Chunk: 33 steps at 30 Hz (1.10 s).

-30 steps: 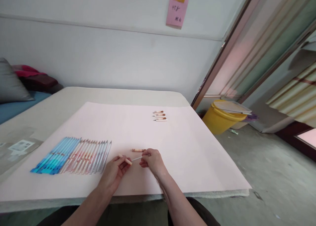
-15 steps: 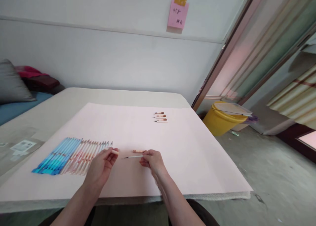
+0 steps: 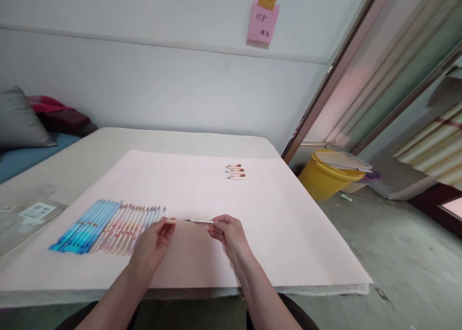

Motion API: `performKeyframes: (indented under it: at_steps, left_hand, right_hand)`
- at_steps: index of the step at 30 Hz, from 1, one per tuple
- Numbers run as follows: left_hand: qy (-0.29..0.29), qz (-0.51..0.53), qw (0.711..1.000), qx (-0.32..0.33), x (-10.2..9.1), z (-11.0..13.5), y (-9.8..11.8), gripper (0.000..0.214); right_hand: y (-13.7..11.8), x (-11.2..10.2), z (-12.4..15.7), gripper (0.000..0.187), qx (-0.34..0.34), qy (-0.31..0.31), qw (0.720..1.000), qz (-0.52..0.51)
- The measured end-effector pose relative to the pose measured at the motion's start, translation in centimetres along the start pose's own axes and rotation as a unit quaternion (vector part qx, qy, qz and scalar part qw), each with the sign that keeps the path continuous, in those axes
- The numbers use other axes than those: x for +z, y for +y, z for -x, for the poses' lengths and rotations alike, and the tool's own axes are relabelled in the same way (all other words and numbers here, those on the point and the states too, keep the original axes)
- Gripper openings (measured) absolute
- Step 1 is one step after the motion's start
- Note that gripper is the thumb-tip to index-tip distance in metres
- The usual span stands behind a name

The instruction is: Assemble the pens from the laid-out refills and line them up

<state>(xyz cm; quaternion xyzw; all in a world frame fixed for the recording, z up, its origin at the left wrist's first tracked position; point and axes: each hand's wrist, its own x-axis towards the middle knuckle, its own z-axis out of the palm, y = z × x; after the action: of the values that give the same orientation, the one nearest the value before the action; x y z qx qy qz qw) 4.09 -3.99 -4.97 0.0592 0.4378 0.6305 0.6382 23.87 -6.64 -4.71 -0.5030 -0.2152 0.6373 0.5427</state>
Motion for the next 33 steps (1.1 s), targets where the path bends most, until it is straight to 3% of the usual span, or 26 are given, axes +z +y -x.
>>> performKeyframes:
  at_steps: [7, 33]
  left_hand:
    - [-0.003, 0.004, 1.0, -0.024, 0.08, -0.02, -0.46, 0.012]
    - [-0.006, -0.002, 1.0, -0.01, 0.13, 0.21, -0.93, 0.011]
  right_hand:
    - [0.01, 0.15, 0.02, 0.012, 0.003, 0.002, 1.0, 0.003]
    - [-0.21, 0.44, 0.37, 0.016, -0.013, 0.005, 1.0, 0.025]
